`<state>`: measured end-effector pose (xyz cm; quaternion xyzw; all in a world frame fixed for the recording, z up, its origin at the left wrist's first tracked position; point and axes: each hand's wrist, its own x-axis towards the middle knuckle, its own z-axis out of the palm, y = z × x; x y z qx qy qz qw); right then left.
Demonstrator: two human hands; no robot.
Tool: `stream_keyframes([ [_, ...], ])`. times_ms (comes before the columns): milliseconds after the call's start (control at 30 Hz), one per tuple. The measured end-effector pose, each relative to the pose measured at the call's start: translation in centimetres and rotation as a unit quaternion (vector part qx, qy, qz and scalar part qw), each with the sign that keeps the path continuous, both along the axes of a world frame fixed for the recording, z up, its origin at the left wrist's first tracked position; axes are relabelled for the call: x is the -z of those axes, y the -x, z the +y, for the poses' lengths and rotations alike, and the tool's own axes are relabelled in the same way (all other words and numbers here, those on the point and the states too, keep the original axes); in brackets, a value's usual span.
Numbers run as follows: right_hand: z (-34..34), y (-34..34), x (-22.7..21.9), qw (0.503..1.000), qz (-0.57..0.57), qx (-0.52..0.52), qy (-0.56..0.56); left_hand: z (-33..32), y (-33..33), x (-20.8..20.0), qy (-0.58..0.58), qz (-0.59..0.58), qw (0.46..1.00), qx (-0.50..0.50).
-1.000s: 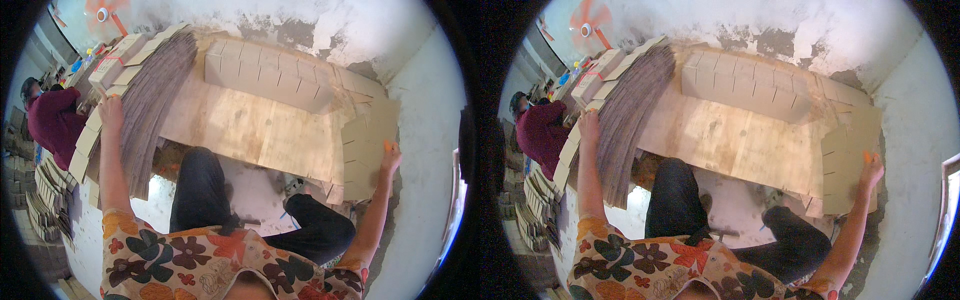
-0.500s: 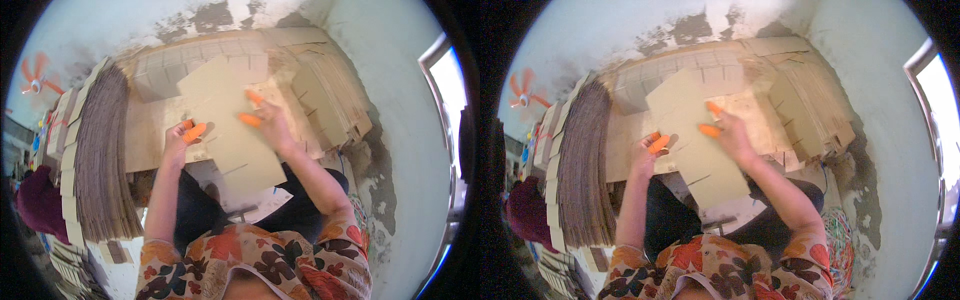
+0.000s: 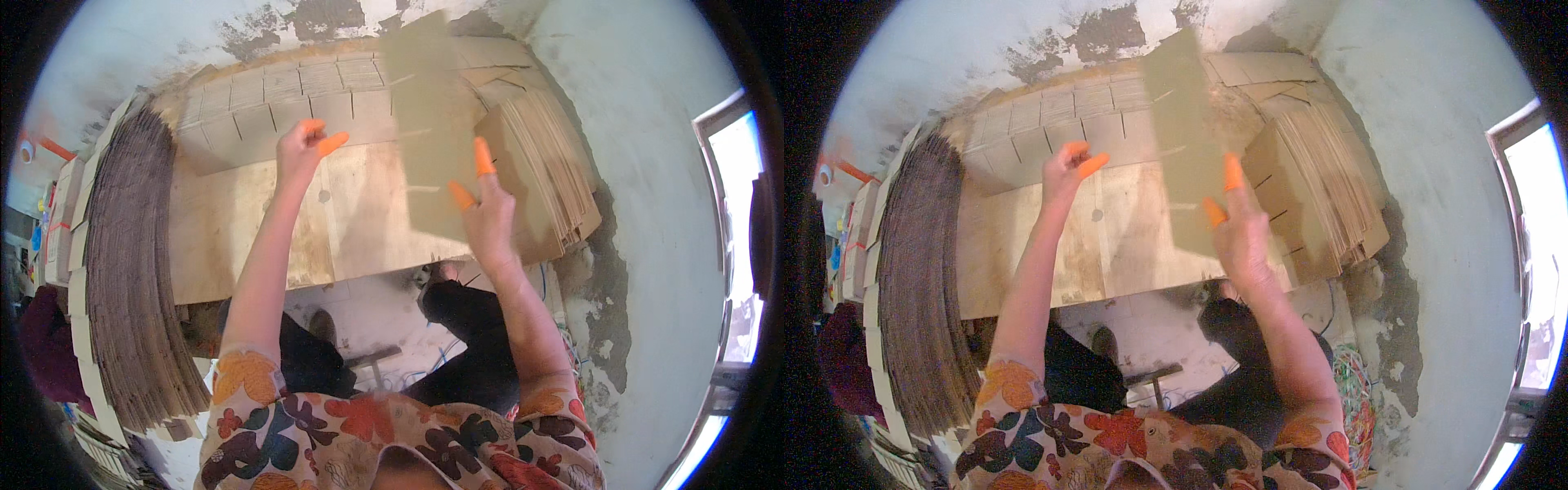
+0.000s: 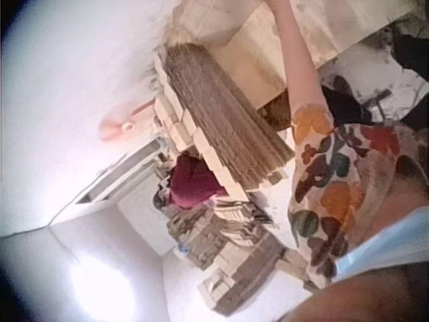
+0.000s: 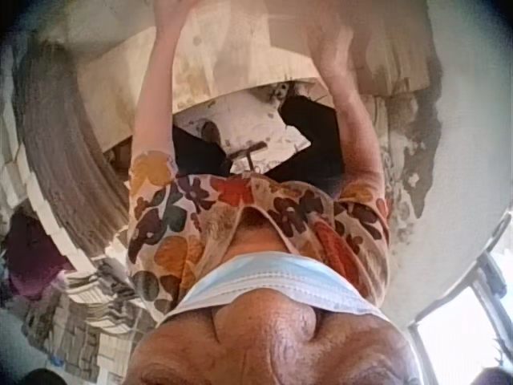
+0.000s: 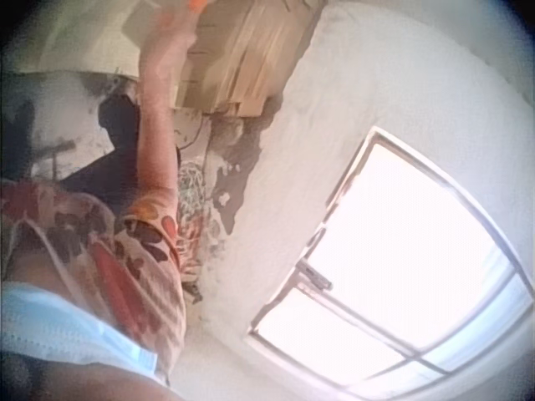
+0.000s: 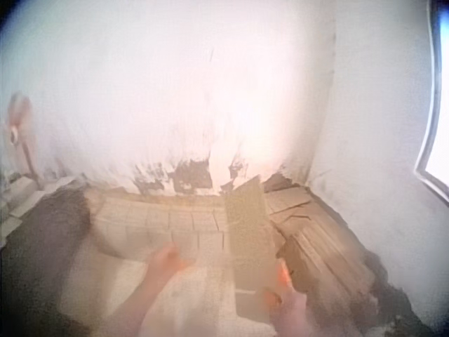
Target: The person sits on the floor and repeatedly folds pre-scored cardboard sheets into box dividers. They insert each folded divider into a larger cardboard box, arranging them side by side to form a grid of compartments.
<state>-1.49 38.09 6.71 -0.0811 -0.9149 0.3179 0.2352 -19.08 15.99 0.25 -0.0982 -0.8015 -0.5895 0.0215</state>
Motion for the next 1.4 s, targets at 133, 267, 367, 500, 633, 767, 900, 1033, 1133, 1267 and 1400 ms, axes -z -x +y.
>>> stream_keyframes([
  [133, 3.6, 4.5, 1.2, 0.993, 0.085, 0.047, -0.065, 5.2, 5.3, 0.9, 0.271, 0.220, 0.937, 0.016],
  [267, 3.9, 6.7, 1.7, 0.997, 0.046, 0.044, -0.042, 8.0, 8.5, 1.6, 0.386, 0.281, 0.879, 0.020],
  [367, 4.2, 7.3, 1.8, 0.996, 0.016, 0.067, -0.058, 8.6, 10.5, 3.3, 0.422, 0.298, 0.856, 0.019],
  [500, 4.8, 7.7, 2.3, 0.995, 0.074, 0.050, -0.045, 8.5, 11.7, 3.4, 0.434, 0.313, 0.844, 0.039],
  [633, 4.6, 7.5, 2.2, 0.995, 0.077, 0.048, -0.044, 7.8, 11.8, 3.9, 0.373, 0.370, 0.850, 0.043],
  [767, 3.8, 7.4, 1.7, 0.996, 0.066, 0.050, -0.041, 7.4, 9.9, 2.9, 0.386, 0.347, 0.852, 0.068],
  [900, 3.4, 7.3, 1.7, 0.996, 0.053, 0.053, -0.046, 6.8, 8.0, 2.4, 0.376, 0.304, 0.866, 0.131],
  [1033, 3.4, 7.3, 1.8, 0.995, 0.069, 0.042, -0.056, 6.7, 8.0, 2.5, 0.414, 0.326, 0.844, 0.099],
  [1133, 3.4, 7.2, 1.5, 0.995, 0.077, 0.041, -0.055, 6.5, 9.6, 2.6, 0.383, 0.415, 0.823, 0.056],
  [1267, 3.6, 7.1, 1.3, 0.992, 0.098, 0.043, -0.062, 6.0, 9.7, 2.4, 0.415, 0.463, 0.775, 0.113],
  [1400, 3.4, 7.0, 1.2, 0.997, 0.035, 0.057, -0.041, 6.0, 9.3, 3.1, 0.426, 0.425, 0.777, 0.185],
])
